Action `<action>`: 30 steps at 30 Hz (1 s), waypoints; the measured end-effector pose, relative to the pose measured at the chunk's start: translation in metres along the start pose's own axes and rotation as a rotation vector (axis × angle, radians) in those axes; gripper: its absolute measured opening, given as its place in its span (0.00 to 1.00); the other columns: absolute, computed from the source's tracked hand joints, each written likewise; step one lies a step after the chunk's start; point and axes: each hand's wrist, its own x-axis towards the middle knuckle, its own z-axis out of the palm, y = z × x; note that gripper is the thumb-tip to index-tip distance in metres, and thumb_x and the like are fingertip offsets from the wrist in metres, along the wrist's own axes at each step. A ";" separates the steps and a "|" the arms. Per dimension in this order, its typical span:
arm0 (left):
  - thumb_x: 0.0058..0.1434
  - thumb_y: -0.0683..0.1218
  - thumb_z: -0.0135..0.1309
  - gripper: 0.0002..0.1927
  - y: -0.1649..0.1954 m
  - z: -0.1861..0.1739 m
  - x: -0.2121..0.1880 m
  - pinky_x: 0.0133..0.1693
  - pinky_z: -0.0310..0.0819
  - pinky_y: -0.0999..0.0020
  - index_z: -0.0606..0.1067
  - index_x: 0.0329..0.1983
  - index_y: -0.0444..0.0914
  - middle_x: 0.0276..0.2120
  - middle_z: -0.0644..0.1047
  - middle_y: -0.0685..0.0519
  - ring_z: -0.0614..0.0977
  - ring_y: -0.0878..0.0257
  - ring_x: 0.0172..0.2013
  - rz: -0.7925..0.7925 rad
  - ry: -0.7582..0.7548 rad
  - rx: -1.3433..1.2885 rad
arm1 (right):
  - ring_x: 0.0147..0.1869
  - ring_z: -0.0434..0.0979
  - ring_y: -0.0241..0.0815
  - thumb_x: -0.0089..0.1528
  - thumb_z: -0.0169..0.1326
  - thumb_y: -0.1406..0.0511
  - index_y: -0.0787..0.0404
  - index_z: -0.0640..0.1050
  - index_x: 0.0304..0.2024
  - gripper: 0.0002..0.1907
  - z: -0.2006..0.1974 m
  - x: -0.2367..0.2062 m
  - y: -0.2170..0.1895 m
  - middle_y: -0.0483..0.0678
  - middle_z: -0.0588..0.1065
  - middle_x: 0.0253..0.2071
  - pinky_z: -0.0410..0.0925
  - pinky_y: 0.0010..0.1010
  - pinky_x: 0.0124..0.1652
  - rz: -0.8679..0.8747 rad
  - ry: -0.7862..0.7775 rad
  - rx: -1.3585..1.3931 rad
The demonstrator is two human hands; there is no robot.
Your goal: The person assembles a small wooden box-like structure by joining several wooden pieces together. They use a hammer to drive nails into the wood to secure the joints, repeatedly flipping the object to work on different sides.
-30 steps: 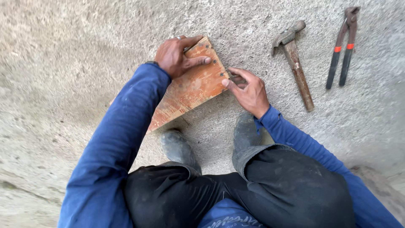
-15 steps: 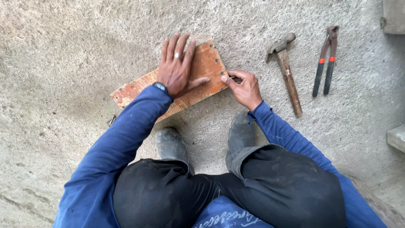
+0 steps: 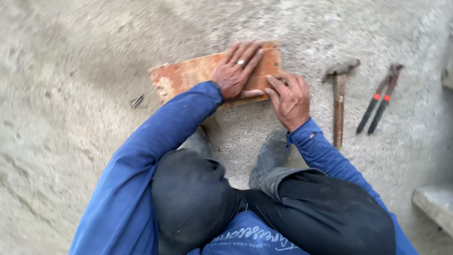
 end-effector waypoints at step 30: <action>0.68 0.43 0.60 0.04 -0.072 -0.027 -0.291 0.44 0.76 0.51 0.78 0.43 0.39 0.40 0.79 0.45 0.80 0.46 0.43 -0.693 0.541 0.181 | 0.55 0.73 0.49 0.63 0.67 0.62 0.53 0.86 0.48 0.11 0.019 -0.009 -0.001 0.44 0.77 0.50 0.64 0.44 0.55 -0.038 0.029 -0.103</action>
